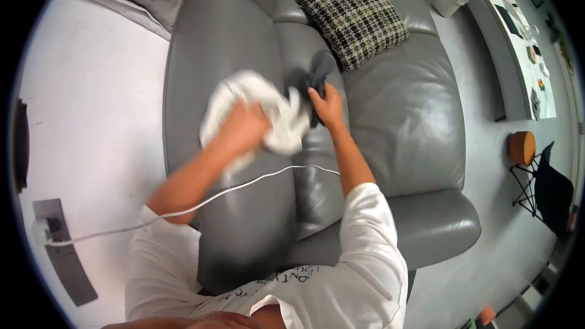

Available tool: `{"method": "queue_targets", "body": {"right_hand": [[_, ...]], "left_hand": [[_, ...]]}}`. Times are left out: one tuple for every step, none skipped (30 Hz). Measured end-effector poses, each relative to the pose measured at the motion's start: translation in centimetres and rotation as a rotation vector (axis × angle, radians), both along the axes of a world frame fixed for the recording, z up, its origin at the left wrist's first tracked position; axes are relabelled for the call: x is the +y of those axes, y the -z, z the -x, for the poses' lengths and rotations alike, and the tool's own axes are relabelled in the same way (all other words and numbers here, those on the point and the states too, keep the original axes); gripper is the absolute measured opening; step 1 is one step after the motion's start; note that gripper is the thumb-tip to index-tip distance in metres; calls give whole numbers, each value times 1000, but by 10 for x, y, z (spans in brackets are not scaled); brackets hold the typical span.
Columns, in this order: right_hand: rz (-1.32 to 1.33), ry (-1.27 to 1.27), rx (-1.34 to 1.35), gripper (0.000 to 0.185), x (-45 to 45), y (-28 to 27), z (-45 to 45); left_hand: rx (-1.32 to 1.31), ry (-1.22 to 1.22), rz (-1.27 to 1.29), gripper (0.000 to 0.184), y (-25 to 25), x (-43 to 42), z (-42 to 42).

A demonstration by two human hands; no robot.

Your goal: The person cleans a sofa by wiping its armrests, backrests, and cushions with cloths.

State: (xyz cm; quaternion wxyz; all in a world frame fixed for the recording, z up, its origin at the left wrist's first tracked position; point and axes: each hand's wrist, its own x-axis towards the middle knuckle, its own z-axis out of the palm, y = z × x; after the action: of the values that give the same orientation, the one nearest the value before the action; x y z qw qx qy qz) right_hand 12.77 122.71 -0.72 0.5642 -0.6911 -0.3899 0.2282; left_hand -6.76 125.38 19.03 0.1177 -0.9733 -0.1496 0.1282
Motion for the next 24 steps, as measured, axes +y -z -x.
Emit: {"method": "queue_targets", "body": {"right_hand": [[39, -24, -152, 33, 18, 9, 6], [38, -89, -157, 31, 24, 9, 16], [134, -124, -276, 29, 25, 29, 33], [173, -160, -372, 28, 13, 52, 56], [320, -244, -510, 35, -9, 48, 77], [269, -213, -453, 38, -34, 39, 86], [302, -253, -382, 38, -58, 40, 93], [270, -294, -390, 35, -89, 37, 98], [298, -428, -347, 32, -120, 28, 97], [159, -371, -223, 30, -158, 39, 109], [328, -574, -154, 30, -190, 31, 106], [321, -647, -95, 30, -217, 29, 105], [316, -722, -33, 32, -229, 30, 102], [372, -683, 156, 33, -223, 35, 98], [425, -633, 345, 34, -210, 42, 93], [477, -578, 536, 36, -195, 46, 90], [434, -484, 571, 36, -167, 45, 85], [384, -392, 600, 35, -127, 45, 79], [259, -299, 546, 32, -89, 73, 90], [83, -223, 484, 33, -43, 64, 84], [-22, -172, 442, 33, 1, 72, 81], [-15, -189, 387, 34, 43, 63, 64], [6, -173, 309, 41, 83, 62, 52], [-26, -137, 243, 48, 120, 54, 41]], "left_hand": [[36, 48, 48, 9, 9, -40, 8], [137, 127, 121, 9, 13, -77, 19], [200, 151, 270, 10, -4, -103, 22], [264, 133, 349, 11, -25, -121, 22], [223, 65, 466, 14, -40, -128, 25], [97, -40, 542, 21, -55, -129, 31], [-114, -91, 468, 29, -73, -120, 38], [-203, -219, 364, 24, -85, -108, 43], [-131, -396, 332, 34, -101, -88, 51], [-373, -339, 33, 43, -98, -73, 70], [-333, -456, -95, 49, -97, -59, 80], [-318, -552, -106, 51, -80, -47, 97], [-369, -533, -136, 49, -71, -43, 99], [-417, -515, -160, 48, -63, -43, 102], [-466, -492, -183, 47, -53, -42, 106], [-522, -460, -185, 44, -44, -42, 118], [-519, -472, -176, 45, -43, -44, 118], [-519, -484, -174, 46, -44, -43, 117], [-521, -495, -173, 46, -43, -42, 117], [-537, -481, -174, 51, -36, -42, 128], [-541, -475, -176, 51, -32, -43, 136], [-545, -470, -178, 52, -29, -45, 143], [-546, -471, -178, 53, -26, -46, 147], [-512, -539, -147, 55, -29, -47, 144]]}}
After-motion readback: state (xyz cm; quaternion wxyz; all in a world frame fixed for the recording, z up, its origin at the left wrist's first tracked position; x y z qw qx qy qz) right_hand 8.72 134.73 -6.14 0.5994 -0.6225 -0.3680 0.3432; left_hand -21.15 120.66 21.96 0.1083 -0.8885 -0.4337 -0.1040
